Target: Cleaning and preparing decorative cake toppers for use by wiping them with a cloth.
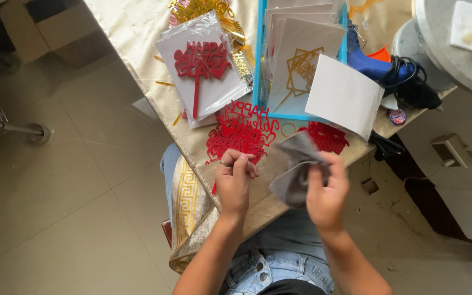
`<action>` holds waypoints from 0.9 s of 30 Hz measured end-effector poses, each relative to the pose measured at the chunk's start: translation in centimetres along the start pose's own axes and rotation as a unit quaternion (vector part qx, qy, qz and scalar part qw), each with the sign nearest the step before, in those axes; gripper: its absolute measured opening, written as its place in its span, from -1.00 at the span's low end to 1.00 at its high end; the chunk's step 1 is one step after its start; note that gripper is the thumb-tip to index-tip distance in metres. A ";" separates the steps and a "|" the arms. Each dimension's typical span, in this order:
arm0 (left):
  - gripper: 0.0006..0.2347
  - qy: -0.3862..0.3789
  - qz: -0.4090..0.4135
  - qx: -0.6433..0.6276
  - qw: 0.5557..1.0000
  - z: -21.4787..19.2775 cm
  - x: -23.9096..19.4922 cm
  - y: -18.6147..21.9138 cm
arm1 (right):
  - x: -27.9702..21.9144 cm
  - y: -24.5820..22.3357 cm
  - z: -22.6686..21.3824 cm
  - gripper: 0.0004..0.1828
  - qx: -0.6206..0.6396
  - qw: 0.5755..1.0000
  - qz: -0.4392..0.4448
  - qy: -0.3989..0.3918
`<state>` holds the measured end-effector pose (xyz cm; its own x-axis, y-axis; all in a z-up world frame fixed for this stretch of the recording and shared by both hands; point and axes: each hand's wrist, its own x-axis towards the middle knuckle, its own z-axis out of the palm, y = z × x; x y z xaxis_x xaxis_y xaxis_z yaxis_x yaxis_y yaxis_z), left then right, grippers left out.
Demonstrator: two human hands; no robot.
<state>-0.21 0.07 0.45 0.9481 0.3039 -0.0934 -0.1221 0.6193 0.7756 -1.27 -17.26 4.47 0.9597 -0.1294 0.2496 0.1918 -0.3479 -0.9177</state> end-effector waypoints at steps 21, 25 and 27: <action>-0.44 -0.240 0.035 0.044 0.969 0.6 -1.9 1.2 | 3.3 -2.2 1.9 -0.51 0.297 0.949 0.070 -0.082; -0.26 -0.222 0.039 -0.048 0.973 1.0 -2.4 1.8 | 2.8 -5.3 3.1 -0.33 0.283 0.937 0.055 -0.195; -0.32 -0.206 0.033 -0.023 0.978 0.9 -2.3 1.2 | 2.6 -4.3 3.2 -0.49 0.167 0.968 -0.004 -0.190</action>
<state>-2.30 -0.51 2.19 0.9744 0.0338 0.2222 -0.1913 0.6437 0.7410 1.01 -13.11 8.08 0.9520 0.2449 0.1834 0.1942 -0.0204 -0.9808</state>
